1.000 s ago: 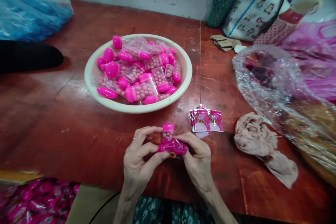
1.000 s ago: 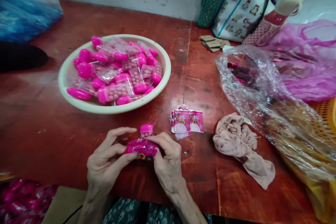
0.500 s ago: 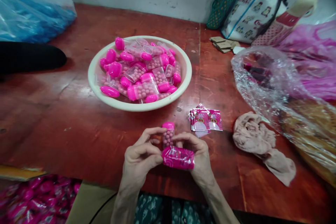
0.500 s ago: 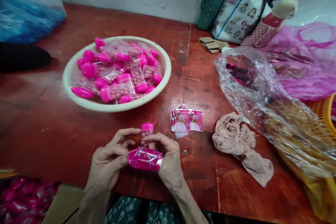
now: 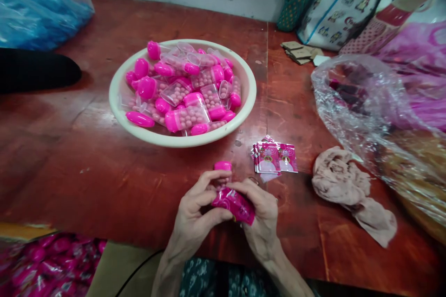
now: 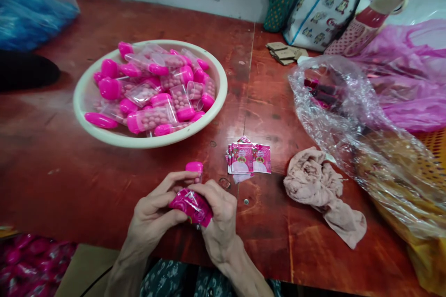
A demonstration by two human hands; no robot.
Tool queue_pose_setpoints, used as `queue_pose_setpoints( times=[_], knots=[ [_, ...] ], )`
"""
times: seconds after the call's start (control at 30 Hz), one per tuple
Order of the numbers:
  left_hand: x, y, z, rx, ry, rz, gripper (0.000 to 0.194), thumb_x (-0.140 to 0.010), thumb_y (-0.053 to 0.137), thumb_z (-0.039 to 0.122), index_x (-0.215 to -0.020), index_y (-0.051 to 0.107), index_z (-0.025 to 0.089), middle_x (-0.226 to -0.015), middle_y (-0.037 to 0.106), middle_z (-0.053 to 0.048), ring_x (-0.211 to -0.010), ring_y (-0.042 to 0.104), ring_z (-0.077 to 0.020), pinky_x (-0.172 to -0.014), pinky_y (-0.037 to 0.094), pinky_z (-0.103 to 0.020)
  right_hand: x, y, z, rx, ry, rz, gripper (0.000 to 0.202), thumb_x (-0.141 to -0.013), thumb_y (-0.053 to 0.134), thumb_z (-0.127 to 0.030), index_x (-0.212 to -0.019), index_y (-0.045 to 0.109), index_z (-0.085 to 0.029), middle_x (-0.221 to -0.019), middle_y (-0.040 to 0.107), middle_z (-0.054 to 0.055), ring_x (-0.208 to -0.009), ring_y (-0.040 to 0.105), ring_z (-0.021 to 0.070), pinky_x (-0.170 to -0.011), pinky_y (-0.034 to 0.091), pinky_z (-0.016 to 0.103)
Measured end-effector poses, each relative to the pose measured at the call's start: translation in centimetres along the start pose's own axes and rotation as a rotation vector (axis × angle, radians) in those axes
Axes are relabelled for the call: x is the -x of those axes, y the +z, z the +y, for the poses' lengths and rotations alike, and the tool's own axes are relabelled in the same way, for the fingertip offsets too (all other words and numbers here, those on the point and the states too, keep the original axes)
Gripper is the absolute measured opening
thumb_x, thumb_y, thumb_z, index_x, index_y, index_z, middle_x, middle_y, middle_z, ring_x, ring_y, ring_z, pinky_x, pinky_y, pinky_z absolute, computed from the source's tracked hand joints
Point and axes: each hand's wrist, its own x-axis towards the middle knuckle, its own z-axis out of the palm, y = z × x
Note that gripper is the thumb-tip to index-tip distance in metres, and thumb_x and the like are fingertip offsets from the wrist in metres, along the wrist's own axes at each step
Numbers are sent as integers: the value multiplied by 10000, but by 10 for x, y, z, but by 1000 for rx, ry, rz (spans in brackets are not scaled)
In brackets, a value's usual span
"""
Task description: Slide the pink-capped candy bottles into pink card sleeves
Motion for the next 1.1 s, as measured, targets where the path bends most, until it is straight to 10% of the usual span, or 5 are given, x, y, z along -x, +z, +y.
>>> queue_pose_setpoints(
  times=[0.33, 0.63, 0.77, 0.93, 1.1],
  knots=[
    [1, 0, -1, 53, -19, 60, 78, -714, 666, 138, -679, 716, 186, -1050, 609, -84, -946, 571, -244, -854, 421, -362, 1, 1, -4, -155, 159, 77, 309, -687, 682, -82, -950, 678, -244, -827, 641, -13, -741, 595, 136, -675, 457, 224],
    [-2, 14, -6, 506, -84, 463, 98, -752, 622, 167, -765, 719, 158, -956, 688, -80, -892, 616, -207, -838, 479, -348, -5, -5, 2, -581, 446, 234, 175, -752, 574, -107, -830, 691, -212, -828, 711, 17, -564, 598, 104, -524, 476, 215],
    [-2, 2, -4, 518, -76, 744, 59, -725, 662, 162, -751, 713, 174, -883, 712, -52, -825, 633, -162, -794, 503, -304, -3, -7, 8, -153, 341, 377, 145, -837, 535, -221, -933, 641, -198, -867, 669, 42, -593, 575, 115, -547, 464, 249],
    [5, -4, -3, 451, -65, 792, 108, -666, 703, 110, -759, 713, 163, -923, 701, -36, -838, 611, -115, -798, 481, -226, 4, 19, 8, 729, 176, 165, 444, -814, 543, -449, -1132, 566, -140, -996, 580, 138, -814, 569, 250, -641, 469, 359],
    [13, -6, -1, 347, 16, 826, 168, -658, 694, 87, -795, 714, 181, -865, 667, -8, -816, 591, -109, -752, 483, -207, 4, 31, 2, 844, 123, 83, 389, -836, 534, -364, -1158, 552, -147, -1050, 550, 155, -971, 513, 312, -761, 462, 455]
  ],
)
